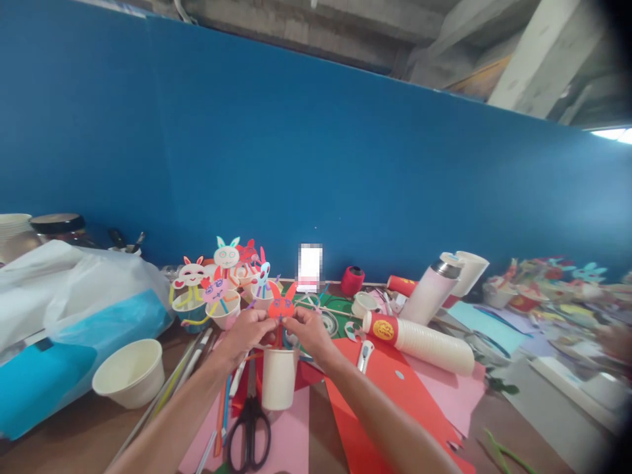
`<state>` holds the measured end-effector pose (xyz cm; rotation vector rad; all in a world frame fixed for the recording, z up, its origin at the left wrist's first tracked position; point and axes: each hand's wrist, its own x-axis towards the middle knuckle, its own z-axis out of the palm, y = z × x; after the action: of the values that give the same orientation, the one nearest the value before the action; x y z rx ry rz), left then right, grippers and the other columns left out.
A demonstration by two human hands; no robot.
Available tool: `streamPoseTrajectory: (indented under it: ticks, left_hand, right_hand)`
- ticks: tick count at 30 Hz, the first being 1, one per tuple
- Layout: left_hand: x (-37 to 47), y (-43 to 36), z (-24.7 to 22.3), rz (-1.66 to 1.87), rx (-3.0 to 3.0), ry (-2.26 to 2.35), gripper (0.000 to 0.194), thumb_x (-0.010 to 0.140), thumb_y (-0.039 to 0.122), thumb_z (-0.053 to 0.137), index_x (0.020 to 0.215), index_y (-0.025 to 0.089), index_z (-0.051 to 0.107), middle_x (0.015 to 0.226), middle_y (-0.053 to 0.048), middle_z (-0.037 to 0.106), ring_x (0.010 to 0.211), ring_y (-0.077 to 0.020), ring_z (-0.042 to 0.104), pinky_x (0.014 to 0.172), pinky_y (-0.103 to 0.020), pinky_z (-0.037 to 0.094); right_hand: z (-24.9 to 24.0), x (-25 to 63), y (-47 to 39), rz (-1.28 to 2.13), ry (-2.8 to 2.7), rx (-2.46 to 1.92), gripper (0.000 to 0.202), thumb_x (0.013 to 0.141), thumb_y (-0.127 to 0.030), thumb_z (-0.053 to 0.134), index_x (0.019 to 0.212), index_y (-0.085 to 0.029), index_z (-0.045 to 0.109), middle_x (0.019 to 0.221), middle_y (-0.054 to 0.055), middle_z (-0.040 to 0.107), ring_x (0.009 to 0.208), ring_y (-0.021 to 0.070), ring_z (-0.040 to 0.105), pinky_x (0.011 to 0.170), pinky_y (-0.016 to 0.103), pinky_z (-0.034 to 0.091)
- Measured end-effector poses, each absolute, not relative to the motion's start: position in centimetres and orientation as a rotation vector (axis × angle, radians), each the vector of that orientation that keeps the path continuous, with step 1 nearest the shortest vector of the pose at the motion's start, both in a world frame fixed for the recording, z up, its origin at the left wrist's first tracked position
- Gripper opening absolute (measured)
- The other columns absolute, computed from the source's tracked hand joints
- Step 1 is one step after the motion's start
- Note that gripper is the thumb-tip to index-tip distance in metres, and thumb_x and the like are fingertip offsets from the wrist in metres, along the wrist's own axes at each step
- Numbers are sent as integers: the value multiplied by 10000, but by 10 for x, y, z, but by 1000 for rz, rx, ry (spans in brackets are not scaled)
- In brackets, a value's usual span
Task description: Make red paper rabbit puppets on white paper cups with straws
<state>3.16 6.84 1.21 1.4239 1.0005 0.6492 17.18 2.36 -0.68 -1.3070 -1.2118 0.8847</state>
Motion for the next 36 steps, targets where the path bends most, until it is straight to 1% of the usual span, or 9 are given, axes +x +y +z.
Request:
streamPoseTrajectory:
  ticks: [3,7,13,18,25,30,36]
  left_hand:
    - [32,68,12,657,1421,991,162,631,307,560,599,149,577,485,16,578,467,-110,530,468,-201,386]
    - [32,68,14,647,1414,992,185,645,323,545,626,143,584,486,18,573,472,-108,525,469,-199,383]
    - [33,68,13,674,1437,980,193,641,336,545,602,147,552,480,27,554,458,-112,510,454,-206,371]
    - [33,70,9,667,1473,975,209,655,340,530,602,140,550,489,19,552,462,-112,501,464,-212,366]
    - [34,67,17,661,1469,960,221,656,352,537,616,136,561,475,29,536,438,-101,467,446,-204,325]
    - [36,64,25,657,1410,978,210,619,350,558,576,144,549,445,40,519,426,-99,460,452,-204,327]
    - [36,64,29,634,1441,992,204,621,349,559,588,147,554,463,29,534,448,-109,472,478,-218,349]
  right_hand:
    - [-7,172,25,929,-1180,-1281,121,668,-242,544,602,-142,526,527,-42,475,471,60,379,463,184,285]
    - [-1,172,23,986,-1134,-1236,102,661,-240,554,634,-142,548,544,-39,481,485,64,389,481,190,299]
    - [8,171,20,942,-1156,-1297,113,670,-237,547,608,-143,537,534,-43,469,490,66,388,477,187,293]
    - [2,172,23,913,-1179,-1334,125,675,-230,541,588,-144,514,514,-49,456,472,62,376,464,180,285]
    - [0,172,25,941,-1150,-1303,100,672,-226,535,622,-141,538,545,-37,473,487,67,381,469,181,300]
    - [-1,172,25,943,-1146,-1327,104,665,-235,544,618,-143,548,537,-37,476,481,70,382,470,183,307]
    - [-4,174,25,940,-1156,-1306,100,674,-238,545,658,-142,564,544,-39,466,482,70,378,475,185,312]
